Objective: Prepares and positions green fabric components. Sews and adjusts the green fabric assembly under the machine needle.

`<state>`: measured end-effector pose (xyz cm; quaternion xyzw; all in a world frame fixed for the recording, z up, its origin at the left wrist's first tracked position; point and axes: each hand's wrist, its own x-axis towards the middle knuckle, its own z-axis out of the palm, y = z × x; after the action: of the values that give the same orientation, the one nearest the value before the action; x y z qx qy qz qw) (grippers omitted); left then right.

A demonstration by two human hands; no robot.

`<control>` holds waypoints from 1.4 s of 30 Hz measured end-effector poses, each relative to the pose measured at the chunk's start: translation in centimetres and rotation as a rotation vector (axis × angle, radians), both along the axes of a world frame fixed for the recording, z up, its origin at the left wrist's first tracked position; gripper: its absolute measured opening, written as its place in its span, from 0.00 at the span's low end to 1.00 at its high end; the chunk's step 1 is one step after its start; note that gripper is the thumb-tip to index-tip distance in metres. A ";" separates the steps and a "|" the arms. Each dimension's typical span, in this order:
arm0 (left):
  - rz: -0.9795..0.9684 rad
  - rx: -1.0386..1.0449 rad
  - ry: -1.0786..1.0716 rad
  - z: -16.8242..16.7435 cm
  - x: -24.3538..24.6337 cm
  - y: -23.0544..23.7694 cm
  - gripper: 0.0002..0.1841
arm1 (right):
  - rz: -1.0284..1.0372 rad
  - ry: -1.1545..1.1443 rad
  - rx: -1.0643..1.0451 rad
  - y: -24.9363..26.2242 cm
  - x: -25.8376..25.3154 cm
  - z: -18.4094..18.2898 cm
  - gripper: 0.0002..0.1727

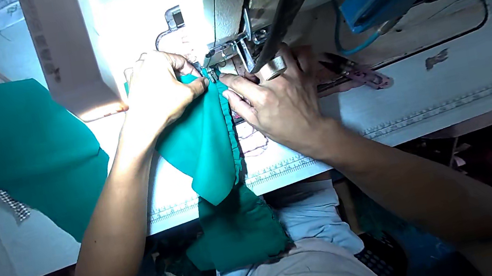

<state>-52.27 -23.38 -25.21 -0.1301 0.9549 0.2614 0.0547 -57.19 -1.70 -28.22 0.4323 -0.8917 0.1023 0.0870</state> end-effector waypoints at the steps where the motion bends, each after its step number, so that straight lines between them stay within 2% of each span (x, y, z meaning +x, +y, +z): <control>1: 0.002 0.002 -0.005 0.0 -0.1 0.0 0.14 | -0.006 -0.013 0.004 0.0 -0.1 0.1 0.20; 6: 0.026 0.037 -0.074 0.7 -0.5 0.0 0.11 | -0.008 -0.009 -0.006 -0.3 -0.3 -0.2 0.21; 11: 0.031 0.080 -0.051 1.1 -0.3 0.2 0.09 | 0.000 -0.002 0.025 -0.5 -0.2 0.3 0.21; 23: -0.026 0.024 -0.020 2.0 -1.0 0.2 0.09 | -0.013 -0.030 -0.002 -0.5 0.1 0.8 0.21; 25: 0.040 -0.157 0.131 1.6 0.8 0.6 0.13 | -0.041 -0.159 -0.096 0.8 2.2 2.0 0.20; 27: 0.239 -0.416 0.233 0.8 4.0 1.1 0.26 | -0.108 -0.230 -0.187 1.4 3.9 2.4 0.18; 28: 0.373 -0.436 0.213 1.0 6.0 1.7 0.32 | -0.154 -0.271 -0.206 1.4 4.5 2.3 0.21; 29: 0.477 -0.419 0.151 1.6 7.9 2.5 0.38 | -0.187 -0.315 -0.203 1.4 5.1 2.1 0.23; 31: 0.544 -0.311 0.002 1.5 11.5 3.9 0.43 | -0.199 -0.378 -0.186 1.2 6.0 1.6 0.26; 33: 0.516 -0.200 -0.026 0.9 12.9 4.4 0.36 | -0.182 -0.372 -0.192 1.1 6.2 1.4 0.24; 35: 0.492 -0.221 0.114 0.9 12.9 4.9 0.25 | -0.169 -0.348 -0.212 1.5 6.1 1.5 0.22; 37: 0.482 -0.237 0.317 1.5 11.8 5.8 0.20 | -0.137 -0.338 -0.277 2.3 5.9 1.1 0.20; 38: 0.450 -0.162 0.444 1.7 11.0 6.3 0.18 | -0.118 -0.343 -0.320 2.8 5.7 0.5 0.18; 40: 0.373 0.194 0.630 2.0 9.1 7.6 0.12 | -0.069 -0.346 -0.376 3.6 5.7 -0.7 0.14; 42: 0.362 0.553 0.676 2.5 7.9 9.0 0.09 | -0.018 -0.326 -0.381 4.0 5.7 -1.1 0.13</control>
<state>-44.40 -14.40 -22.72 -0.1826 0.7757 0.5389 -0.2729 -51.48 2.29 -29.33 0.3778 -0.8625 0.3360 0.0229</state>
